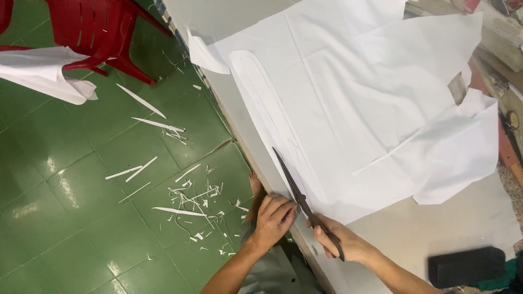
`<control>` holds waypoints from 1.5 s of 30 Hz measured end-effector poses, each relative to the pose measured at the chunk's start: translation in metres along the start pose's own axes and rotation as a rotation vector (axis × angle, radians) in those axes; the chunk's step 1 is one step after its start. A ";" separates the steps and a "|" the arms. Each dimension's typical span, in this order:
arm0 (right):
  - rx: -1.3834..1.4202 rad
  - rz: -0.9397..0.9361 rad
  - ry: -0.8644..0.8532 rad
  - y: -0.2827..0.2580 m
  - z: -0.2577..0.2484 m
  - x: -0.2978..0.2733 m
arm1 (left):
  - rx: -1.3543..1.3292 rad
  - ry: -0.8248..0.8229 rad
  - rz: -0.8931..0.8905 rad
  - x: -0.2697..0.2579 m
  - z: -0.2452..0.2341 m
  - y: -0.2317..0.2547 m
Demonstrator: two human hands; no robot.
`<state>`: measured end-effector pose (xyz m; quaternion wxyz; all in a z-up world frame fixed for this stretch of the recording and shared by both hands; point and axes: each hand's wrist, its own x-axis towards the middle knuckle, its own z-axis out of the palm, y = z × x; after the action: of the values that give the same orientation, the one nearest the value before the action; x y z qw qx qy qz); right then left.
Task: The person cuts a large white fabric piece into smaller sections using shears on a work table. They then fold the cut pieces and iron them flat with a steam iron, repeating the process for multiple fabric strips.
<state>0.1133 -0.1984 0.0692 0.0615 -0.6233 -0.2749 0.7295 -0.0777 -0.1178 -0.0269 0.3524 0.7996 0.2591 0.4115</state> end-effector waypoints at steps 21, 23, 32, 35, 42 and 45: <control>0.075 -0.083 0.045 -0.092 -0.033 0.040 | -0.047 -0.039 0.041 0.004 -0.010 -0.005; 0.099 -0.076 0.029 -0.099 -0.038 0.044 | -0.048 -0.044 0.048 0.004 -0.010 -0.006; 0.017 -0.122 0.054 -0.130 -0.046 0.062 | -0.048 -0.044 0.049 0.003 -0.011 -0.006; 0.051 -0.177 0.026 -0.142 -0.050 0.071 | -0.053 -0.032 0.064 0.003 -0.010 -0.006; 0.079 -0.113 0.079 -0.157 -0.055 0.078 | -0.053 -0.052 0.042 0.004 -0.013 -0.006; 0.070 -0.116 0.099 -0.160 -0.054 0.083 | 0.001 -0.045 0.100 -0.005 -0.013 -0.020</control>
<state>0.1054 -0.0101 0.0694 0.1389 -0.6390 -0.2818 0.7021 -0.0932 -0.1041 -0.0398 0.3368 0.8209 0.2108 0.4102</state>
